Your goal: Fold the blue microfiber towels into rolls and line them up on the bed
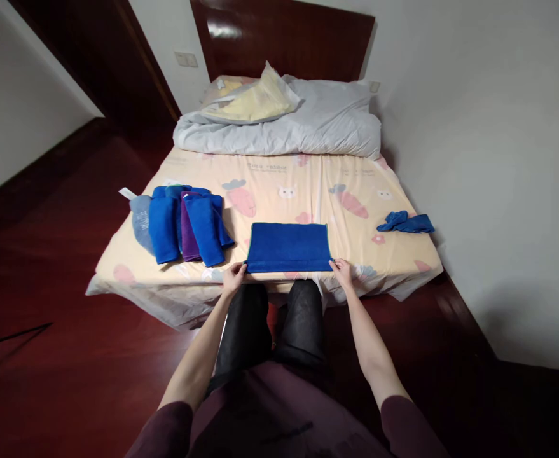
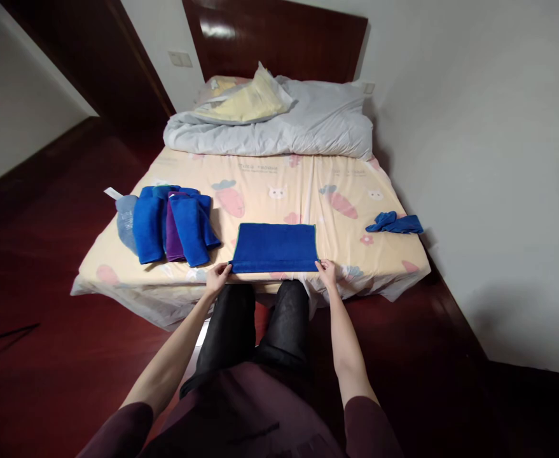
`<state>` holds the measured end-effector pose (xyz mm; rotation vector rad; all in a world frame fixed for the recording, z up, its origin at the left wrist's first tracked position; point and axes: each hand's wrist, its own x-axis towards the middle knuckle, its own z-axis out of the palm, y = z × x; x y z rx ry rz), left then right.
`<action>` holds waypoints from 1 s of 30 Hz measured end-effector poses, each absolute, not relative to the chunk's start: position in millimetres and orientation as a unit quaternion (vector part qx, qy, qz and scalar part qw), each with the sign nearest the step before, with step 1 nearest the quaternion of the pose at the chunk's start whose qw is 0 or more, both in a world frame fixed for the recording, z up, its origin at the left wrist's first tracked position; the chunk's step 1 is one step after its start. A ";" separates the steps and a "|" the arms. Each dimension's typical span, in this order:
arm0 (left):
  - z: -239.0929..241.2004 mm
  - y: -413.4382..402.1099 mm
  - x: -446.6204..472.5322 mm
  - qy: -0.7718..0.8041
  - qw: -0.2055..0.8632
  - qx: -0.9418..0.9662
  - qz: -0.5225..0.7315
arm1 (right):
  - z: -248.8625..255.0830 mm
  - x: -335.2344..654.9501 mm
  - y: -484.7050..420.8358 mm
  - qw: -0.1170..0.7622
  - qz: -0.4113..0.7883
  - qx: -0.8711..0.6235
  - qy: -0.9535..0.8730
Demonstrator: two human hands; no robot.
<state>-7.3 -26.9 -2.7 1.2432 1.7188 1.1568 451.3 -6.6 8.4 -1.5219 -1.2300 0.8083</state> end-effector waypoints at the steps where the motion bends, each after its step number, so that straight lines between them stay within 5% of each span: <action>1: -3.8 -27.4 -7.2 0.665 0.355 0.479 0.449 | 8.0 451.2 -6.4 0.489 0.333 -0.628 -0.505; 11: 0.8 -31.9 0.4 0.670 0.347 0.450 0.478 | 11.0 449.0 -7.4 0.489 0.315 -0.631 -0.513; 17: 17.9 -43.9 4.4 0.642 0.246 0.556 0.467 | 23.7 444.1 -9.8 0.465 0.266 -0.660 -0.527; 21: 26.8 -35.8 5.4 0.553 0.238 0.697 0.389 | 39.1 433.2 -25.0 0.408 0.159 -0.624 -0.647; 26: 15.4 -20.1 7.0 0.538 0.265 0.745 0.294 | 47.6 425.4 -38.1 0.289 0.176 -0.555 -0.760; 30: 6.4 -15.2 7.1 0.558 0.225 0.759 0.250 | 46.6 429.5 -32.6 0.275 0.184 -0.569 -0.753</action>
